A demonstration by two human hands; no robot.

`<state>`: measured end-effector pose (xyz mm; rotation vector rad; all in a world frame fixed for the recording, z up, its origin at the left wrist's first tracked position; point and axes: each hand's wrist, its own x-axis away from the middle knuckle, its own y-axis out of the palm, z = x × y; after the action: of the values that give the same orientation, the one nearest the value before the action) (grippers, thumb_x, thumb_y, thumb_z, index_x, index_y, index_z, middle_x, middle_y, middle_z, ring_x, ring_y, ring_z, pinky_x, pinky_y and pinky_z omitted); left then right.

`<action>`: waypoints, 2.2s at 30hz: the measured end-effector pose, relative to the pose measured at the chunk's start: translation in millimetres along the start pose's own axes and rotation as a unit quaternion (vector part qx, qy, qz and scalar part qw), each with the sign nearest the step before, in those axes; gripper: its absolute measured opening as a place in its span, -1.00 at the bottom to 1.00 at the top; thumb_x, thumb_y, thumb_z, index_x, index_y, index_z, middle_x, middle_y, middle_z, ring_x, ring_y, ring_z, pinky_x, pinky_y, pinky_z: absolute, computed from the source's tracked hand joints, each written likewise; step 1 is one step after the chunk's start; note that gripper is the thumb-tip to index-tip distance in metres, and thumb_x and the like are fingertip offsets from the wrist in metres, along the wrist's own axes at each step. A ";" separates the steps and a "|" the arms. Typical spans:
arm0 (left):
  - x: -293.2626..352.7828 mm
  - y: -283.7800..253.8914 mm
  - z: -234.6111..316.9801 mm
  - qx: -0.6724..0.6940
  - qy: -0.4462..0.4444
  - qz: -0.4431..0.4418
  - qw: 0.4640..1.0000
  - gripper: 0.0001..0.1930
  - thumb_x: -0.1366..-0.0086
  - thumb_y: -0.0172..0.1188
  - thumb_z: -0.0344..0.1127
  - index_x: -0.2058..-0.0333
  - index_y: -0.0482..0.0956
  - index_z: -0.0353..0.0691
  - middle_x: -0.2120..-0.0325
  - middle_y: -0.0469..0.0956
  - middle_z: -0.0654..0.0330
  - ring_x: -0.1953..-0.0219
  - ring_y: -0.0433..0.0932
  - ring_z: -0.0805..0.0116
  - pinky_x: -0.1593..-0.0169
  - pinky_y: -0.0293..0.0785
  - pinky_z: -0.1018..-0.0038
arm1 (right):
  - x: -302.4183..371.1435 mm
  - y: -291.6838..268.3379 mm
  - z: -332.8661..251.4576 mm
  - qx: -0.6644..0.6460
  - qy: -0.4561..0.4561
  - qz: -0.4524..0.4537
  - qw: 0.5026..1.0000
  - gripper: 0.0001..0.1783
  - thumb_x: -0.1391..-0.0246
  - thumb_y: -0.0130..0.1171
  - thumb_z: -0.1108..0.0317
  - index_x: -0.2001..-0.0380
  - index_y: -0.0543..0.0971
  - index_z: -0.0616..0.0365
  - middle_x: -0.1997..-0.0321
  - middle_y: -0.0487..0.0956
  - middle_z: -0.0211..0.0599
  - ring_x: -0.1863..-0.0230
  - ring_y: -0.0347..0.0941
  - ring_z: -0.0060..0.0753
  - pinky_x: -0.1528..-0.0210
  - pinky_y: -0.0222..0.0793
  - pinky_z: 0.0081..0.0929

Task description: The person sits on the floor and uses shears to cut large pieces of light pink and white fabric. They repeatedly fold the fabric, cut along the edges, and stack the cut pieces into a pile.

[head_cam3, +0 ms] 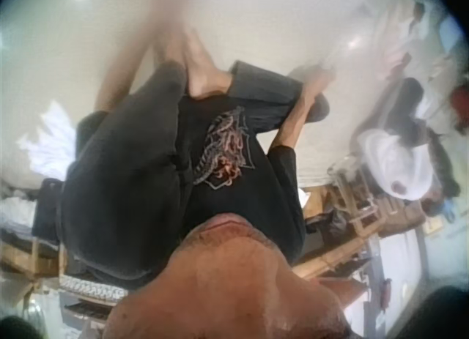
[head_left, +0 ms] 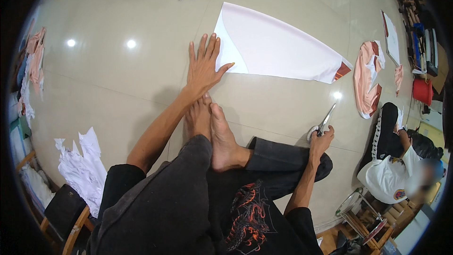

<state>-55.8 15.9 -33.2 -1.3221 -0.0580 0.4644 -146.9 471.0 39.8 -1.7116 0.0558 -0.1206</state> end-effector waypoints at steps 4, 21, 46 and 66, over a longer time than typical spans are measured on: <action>2.3 -3.0 0.5 0.002 -0.010 -0.004 1.000 -0.08 -0.39 0.00 0.35 -0.47 0.08 -0.22 -0.52 -0.01 0.14 -0.57 -0.21 0.06 -0.49 -0.29 -0.26 | 21.9 -17.1 -19.9 -0.456 0.134 -0.120 0.872 -0.18 -0.20 0.21 0.52 -0.46 0.11 0.19 -0.32 0.40 0.07 -0.02 0.55 -0.09 -0.07 0.52 -0.28; -0.7 -7.6 3.0 -0.012 -0.023 -0.028 0.999 -0.02 -0.35 0.00 0.42 -0.47 0.07 -0.22 -0.52 0.00 0.13 -0.56 -0.17 0.06 -0.50 -0.29 -0.23 | 54.4 29.8 -136.0 -0.663 0.061 -0.526 0.529 -0.16 -0.32 0.20 0.16 -0.52 0.09 0.11 -0.17 0.55 -0.11 0.23 0.52 -0.50 0.37 0.49 -0.58; 0.9 -5.8 -0.6 0.002 -0.025 -0.017 1.000 -0.01 -0.28 0.13 0.41 -0.45 0.15 -0.18 -0.50 0.07 0.15 -0.55 -0.10 0.11 -0.51 -0.28 -0.22 | 27.9 34.9 -162.2 -0.512 -0.003 -0.486 0.708 -0.41 -0.07 0.44 0.44 -0.21 0.57 0.14 0.10 0.72 -0.20 0.62 0.32 -0.73 0.64 0.27 -0.71; -1.2 -11.8 1.0 -0.004 -0.032 -0.032 0.999 0.00 -0.29 0.12 0.41 -0.45 0.13 -0.22 -0.50 0.07 0.11 -0.55 -0.07 0.07 -0.50 -0.24 -0.23 | 7.8 30.9 -190.7 -0.531 0.013 -0.504 0.681 -0.41 -0.03 0.47 0.46 -0.18 0.60 0.16 0.15 0.71 -0.24 0.61 0.34 -0.71 0.64 0.25 -0.68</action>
<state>-53.8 14.4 -21.5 -1.3096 -0.1544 0.4529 -159.6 278.1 36.3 -2.7116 -1.0132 -1.1261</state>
